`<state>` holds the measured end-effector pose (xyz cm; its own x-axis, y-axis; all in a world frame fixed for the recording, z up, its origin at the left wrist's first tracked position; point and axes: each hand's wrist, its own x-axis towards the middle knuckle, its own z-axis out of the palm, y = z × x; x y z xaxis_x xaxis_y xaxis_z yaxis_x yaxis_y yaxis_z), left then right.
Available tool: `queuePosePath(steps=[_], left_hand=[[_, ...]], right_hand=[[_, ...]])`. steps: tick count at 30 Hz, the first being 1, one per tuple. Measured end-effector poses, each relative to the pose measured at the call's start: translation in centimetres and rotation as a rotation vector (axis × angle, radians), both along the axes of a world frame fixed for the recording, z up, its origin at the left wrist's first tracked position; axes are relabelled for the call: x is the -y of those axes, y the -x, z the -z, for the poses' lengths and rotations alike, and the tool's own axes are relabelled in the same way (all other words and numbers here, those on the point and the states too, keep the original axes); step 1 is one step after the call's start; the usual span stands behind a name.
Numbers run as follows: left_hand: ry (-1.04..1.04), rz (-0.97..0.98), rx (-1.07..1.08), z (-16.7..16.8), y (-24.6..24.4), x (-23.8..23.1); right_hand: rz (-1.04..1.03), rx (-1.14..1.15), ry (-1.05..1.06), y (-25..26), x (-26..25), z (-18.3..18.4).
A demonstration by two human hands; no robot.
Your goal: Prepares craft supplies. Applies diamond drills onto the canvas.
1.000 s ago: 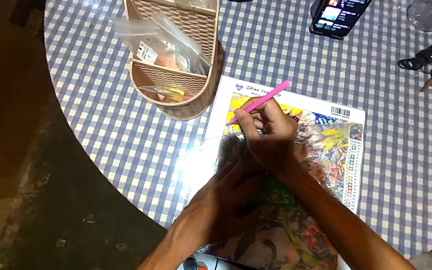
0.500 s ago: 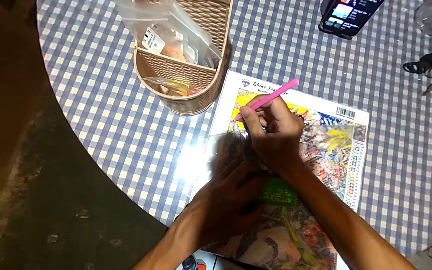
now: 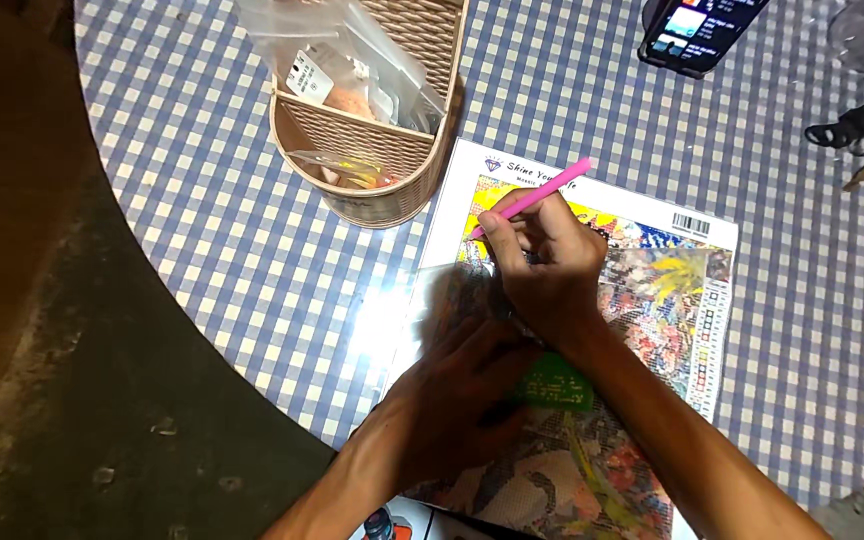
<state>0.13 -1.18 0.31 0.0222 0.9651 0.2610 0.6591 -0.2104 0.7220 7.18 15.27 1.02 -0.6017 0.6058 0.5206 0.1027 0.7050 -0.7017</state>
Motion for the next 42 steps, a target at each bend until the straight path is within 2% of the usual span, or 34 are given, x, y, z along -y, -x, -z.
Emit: queuePosePath(steps=[9, 15, 17, 22, 27, 30, 34, 39, 42], left_hand=[[-0.002, -0.004, -0.009, 0.0, 0.0, 0.0], [0.0, -0.013, -0.012, 0.1, -0.1, 0.1], [-0.002, -0.009, 0.002, 0.1, -0.1, 0.1], [0.004, -0.006, 0.008, -0.1, 0.0, 0.0], [-0.007, -0.003, 0.014, -0.1, 0.0, 0.0], [-0.011, -0.004, 0.028, -0.1, 0.1, 0.0], [-0.02, -0.013, 0.046, 0.0, 0.0, 0.0], [-0.014, -0.002, 0.055, 0.0, 0.0, 0.0], [-0.016, 0.016, 0.073, 0.0, 0.2, 0.0]], right_hand=[[-0.002, 0.051, -0.039, -0.2, 0.3, -0.6], [0.014, 0.08, -0.151, -0.2, 0.5, -0.7], [0.006, 0.059, -0.094, -0.2, 0.6, -0.7], [-0.015, -0.03, 0.268, -0.9, 0.2, -0.9], [-0.027, -0.198, 0.433, -0.7, -0.5, -1.4], [-0.026, -0.361, 0.5, -0.1, -1.5, -1.8], [0.001, -0.409, 0.557, -0.8, -2.1, -3.2], [-0.04, -0.315, 0.534, -4.3, -1.2, -5.1], [0.06, -0.3, 0.491, -6.1, -0.6, -5.2]])
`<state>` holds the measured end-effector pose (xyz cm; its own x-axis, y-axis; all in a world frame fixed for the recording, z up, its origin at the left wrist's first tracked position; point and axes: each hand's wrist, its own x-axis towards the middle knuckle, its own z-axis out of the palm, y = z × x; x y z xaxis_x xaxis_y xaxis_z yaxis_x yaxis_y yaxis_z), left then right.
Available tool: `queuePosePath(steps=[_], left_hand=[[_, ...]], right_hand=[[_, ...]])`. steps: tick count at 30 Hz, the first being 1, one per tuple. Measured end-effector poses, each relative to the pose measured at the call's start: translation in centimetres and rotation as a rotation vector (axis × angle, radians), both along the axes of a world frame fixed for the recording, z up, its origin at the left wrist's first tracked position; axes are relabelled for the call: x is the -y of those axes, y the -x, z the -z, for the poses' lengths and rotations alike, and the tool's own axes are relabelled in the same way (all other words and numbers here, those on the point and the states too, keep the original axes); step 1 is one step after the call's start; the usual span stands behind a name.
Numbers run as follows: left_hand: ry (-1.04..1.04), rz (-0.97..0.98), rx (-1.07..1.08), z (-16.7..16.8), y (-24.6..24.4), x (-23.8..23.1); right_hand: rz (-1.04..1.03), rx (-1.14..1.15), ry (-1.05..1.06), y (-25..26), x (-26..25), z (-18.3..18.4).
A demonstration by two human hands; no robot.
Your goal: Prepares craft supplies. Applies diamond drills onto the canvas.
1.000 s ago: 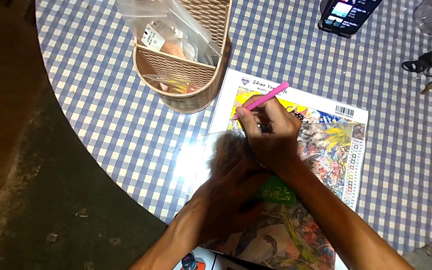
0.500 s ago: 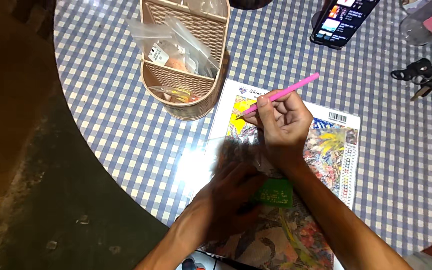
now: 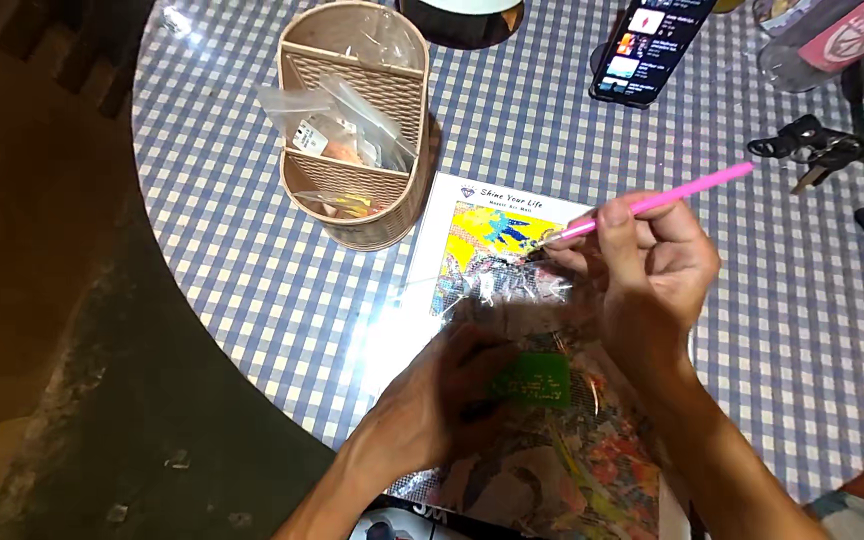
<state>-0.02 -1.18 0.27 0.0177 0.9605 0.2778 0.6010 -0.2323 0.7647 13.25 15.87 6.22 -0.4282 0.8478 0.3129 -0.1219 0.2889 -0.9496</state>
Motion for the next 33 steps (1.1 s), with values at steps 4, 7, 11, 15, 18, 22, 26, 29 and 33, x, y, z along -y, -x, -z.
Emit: queuePosePath(steps=[4, 7, 11, 15, 18, 22, 26, 29, 33], left_hand=[[0.049, -0.013, -0.001, 0.0, 0.0, 0.0], [0.02, -0.014, -0.031, 0.2, 0.0, 0.1], [-0.002, -0.043, -0.047, 0.4, -0.2, 0.1], [0.037, -0.057, -0.048, 0.4, -0.1, 0.2], [0.042, -0.063, -0.057, 0.4, 0.0, 0.3], [0.029, -0.063, -0.066, 0.5, 0.1, 0.2], [0.031, -0.062, -0.056, 0.5, 0.1, 0.3], [0.036, -0.068, -0.067, 0.5, 0.1, 0.3], [0.029, -0.072, -0.069, 0.5, 0.0, 0.3]], right_hand=[[0.052, 0.034, -0.105, -3.6, 1.5, 1.8], [0.053, 0.092, -0.196, -6.4, 3.0, 3.6], [0.048, 0.209, -0.246, -9.0, 5.2, 4.6], [0.037, 0.221, -0.302, -9.9, 6.1, 5.3], [0.053, 0.257, -0.311, -9.8, 6.2, 5.3], [0.013, 0.28, -0.386, -9.7, 6.2, 5.3], [-0.016, 0.266, -0.451, -9.5, 6.3, 5.5], [-0.036, 0.28, -0.48, -9.4, 6.4, 5.4], [-0.05, 0.273, -0.502, -9.3, 6.4, 5.5]])
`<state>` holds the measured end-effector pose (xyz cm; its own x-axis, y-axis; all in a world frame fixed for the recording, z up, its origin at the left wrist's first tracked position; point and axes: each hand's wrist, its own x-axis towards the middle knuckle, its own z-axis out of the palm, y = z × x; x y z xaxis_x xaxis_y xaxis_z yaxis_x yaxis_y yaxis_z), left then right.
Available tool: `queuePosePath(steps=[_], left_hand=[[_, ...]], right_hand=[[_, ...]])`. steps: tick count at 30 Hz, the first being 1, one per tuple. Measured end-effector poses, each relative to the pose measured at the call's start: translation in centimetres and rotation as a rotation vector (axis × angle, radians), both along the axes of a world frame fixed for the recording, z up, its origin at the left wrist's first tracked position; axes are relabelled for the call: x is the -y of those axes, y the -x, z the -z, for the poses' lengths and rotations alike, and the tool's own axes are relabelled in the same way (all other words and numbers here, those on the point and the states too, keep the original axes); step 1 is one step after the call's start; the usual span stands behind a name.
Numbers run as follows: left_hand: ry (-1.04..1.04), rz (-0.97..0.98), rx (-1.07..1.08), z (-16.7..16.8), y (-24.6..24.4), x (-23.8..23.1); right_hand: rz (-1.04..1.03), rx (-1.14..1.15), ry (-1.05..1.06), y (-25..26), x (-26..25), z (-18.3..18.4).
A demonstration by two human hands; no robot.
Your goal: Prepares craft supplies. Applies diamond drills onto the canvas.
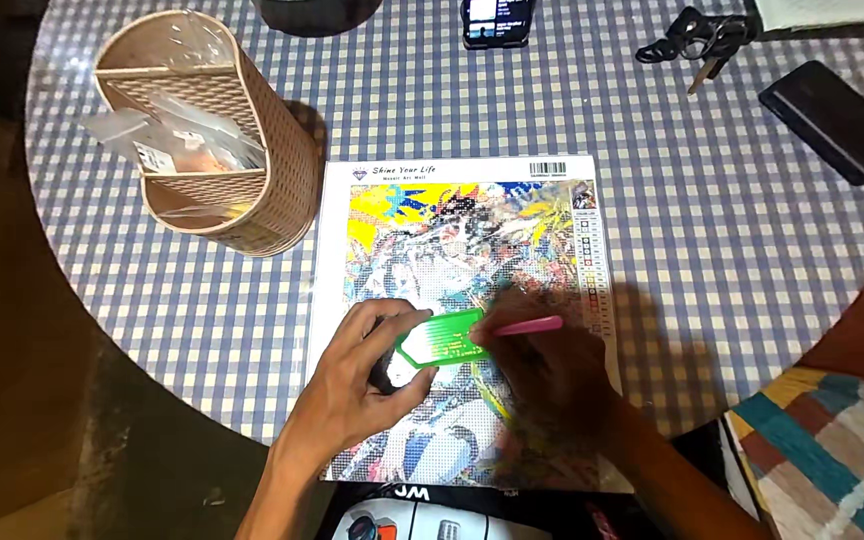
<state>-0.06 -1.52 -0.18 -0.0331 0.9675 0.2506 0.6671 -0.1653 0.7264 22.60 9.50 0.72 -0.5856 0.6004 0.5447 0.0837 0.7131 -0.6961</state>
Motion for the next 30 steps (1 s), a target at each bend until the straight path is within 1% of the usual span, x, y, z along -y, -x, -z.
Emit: queuePosePath(steps=[12, 14, 16, 18, 21, 25, 30], left_hand=[[0.004, 0.0, -0.001, 0.0, 0.0, 0.1], [0.006, 0.002, 0.006, 0.0, -0.1, 0.0], [0.017, 0.0, 0.014, -0.1, -0.2, 0.0], [0.026, 0.001, 0.021, -0.3, -0.2, 0.0], [0.013, 0.01, 0.032, -0.2, -0.2, -0.1], [-0.016, 0.02, 0.041, -0.2, -0.2, -0.3], [-0.036, 0.047, 0.026, -0.2, 0.0, -0.4]], right_hand=[[0.004, 0.052, -0.067, 0.1, 0.1, 0.2], [0.006, 0.057, -0.053, 0.0, 0.1, 0.3], [0.011, 0.034, 0.015, -0.2, 0.0, 0.3], [0.017, -0.034, 0.131, -0.2, -0.2, 0.1], [0.045, -0.131, 0.268, 0.0, -1.0, -1.1], [0.031, -0.167, 0.299, 1.5, -2.2, -2.6], [0.042, -0.144, 0.347, 6.0, -3.6, -3.3]])
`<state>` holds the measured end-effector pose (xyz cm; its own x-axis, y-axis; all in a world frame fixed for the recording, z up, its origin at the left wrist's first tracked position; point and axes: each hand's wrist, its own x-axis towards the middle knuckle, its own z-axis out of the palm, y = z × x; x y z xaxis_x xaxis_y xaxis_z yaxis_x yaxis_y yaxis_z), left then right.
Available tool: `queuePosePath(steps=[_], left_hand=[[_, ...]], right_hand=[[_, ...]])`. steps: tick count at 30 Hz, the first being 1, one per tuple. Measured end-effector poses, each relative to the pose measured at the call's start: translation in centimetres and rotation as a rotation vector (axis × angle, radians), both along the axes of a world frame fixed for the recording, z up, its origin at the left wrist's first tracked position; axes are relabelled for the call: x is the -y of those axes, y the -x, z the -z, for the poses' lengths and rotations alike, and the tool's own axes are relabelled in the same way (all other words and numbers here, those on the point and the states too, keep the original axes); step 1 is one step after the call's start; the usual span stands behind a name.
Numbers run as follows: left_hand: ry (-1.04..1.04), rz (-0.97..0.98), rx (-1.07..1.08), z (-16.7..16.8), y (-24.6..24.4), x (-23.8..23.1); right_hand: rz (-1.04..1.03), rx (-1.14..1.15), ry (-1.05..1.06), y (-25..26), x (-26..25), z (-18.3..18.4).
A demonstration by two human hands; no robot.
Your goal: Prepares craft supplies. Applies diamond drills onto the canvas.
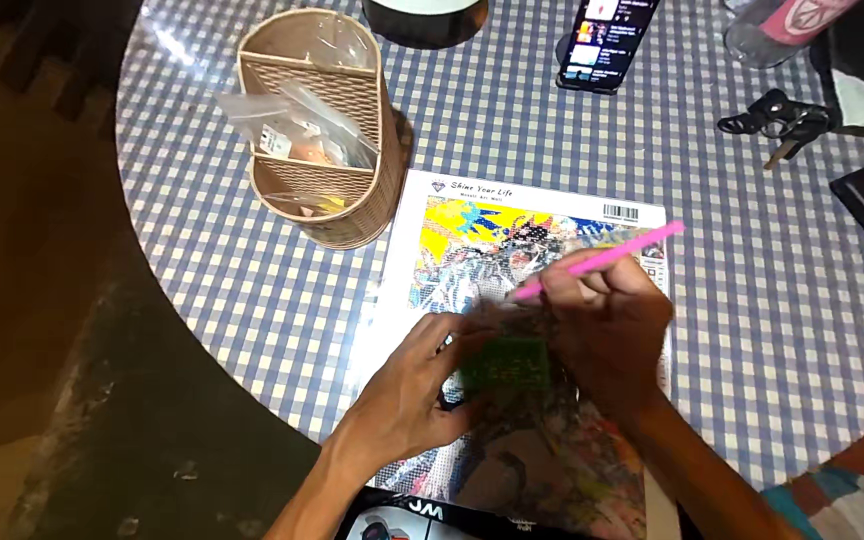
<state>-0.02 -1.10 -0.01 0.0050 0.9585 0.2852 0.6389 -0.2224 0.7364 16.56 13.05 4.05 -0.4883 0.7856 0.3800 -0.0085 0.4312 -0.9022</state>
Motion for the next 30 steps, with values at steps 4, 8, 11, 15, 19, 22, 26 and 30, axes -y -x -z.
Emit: queuePosePath(steps=[4, 8, 11, 15, 19, 22, 26, 30], left_hand=[[0.064, -0.016, 0.041, -0.3, -0.1, 0.1], [0.012, 0.002, 0.059, -0.2, -0.1, 0.1], [0.016, -0.015, 0.051, -0.3, -0.3, 0.2], [0.01, -0.018, 0.032, -0.3, -0.3, 0.2], [0.013, -0.02, -0.006, -0.3, -0.3, 0.2], [0.013, -0.007, -0.003, -0.4, -0.2, 0.1], [0.018, -0.001, 0.002, -0.3, -0.2, 0.1], [0.013, 0.006, -0.002, -0.3, -0.1, 0.1]], right_hand=[[-0.073, -0.013, 0.058, 4.6, -0.8, 0.5], [-0.174, 0.044, 0.059, 7.4, -1.7, 1.4], [-0.191, 0.102, 0.002, 8.5, -2.1, 1.8], [-0.166, 0.193, -0.126, 9.0, -2.3, 2.1], [-0.15, 0.179, -0.231, 9.0, -2.3, 2.7], [-0.14, 0.139, -0.298, 9.1, -2.5, 3.3], [-0.144, 0.205, -0.342, 9.0, -2.3, 2.7], [-0.15, 0.215, -0.357, 9.0, -2.2, 2.6]])
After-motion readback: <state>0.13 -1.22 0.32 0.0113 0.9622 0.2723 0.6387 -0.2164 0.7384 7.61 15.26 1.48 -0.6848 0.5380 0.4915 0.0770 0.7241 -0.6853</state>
